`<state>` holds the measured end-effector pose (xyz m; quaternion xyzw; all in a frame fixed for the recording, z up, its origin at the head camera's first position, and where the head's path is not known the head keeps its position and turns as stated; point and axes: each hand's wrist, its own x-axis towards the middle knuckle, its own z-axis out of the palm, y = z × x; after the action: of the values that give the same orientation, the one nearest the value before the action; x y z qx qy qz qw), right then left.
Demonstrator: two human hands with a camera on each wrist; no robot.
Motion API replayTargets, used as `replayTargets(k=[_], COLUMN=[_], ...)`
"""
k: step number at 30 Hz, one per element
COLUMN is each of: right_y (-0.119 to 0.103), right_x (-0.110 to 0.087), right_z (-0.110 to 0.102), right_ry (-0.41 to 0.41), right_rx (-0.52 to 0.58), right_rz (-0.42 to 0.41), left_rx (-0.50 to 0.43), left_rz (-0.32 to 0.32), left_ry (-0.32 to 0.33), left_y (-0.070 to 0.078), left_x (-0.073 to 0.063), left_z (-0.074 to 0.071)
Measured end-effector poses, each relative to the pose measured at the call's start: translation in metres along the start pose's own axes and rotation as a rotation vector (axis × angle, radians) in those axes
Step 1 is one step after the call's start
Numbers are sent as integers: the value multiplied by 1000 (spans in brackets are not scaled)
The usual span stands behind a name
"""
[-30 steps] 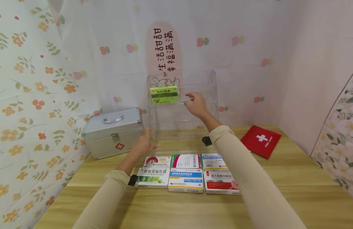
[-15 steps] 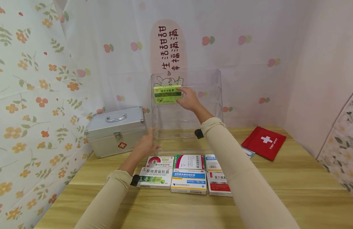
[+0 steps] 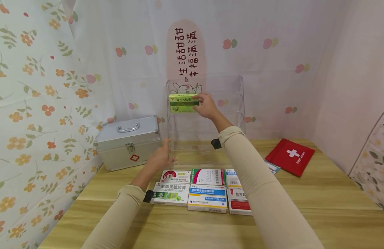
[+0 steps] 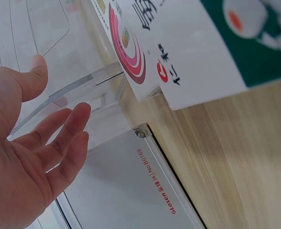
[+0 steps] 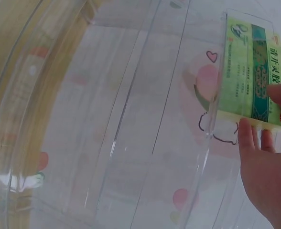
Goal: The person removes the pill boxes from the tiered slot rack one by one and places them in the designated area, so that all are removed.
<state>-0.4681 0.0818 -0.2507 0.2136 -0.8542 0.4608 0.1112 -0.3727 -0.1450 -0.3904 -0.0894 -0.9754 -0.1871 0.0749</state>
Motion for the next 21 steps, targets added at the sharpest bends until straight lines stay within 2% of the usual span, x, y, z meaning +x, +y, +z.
replayTargets(k=[5, 8, 11, 16, 21], right_y=[3, 1, -7, -18, -16], right_x=[1, -1, -5, -15, -37], right_z=[0, 3, -1, -18, -33], right_ry=[-5, 67, 188, 346, 372], right_rx=[-59, -92, -127, -76, 5], right_rz=[5, -35, -86, -177, -210], left_rx=[-10, -19, -33, -49, -40], left_rz=[5, 11, 16, 29, 37], left_ry=[2, 8, 12, 29, 21], left_y=[3, 0, -1, 2, 6], left_x=[-1, -4, -6, -4, -3], left_z=[1, 3, 4, 2, 0])
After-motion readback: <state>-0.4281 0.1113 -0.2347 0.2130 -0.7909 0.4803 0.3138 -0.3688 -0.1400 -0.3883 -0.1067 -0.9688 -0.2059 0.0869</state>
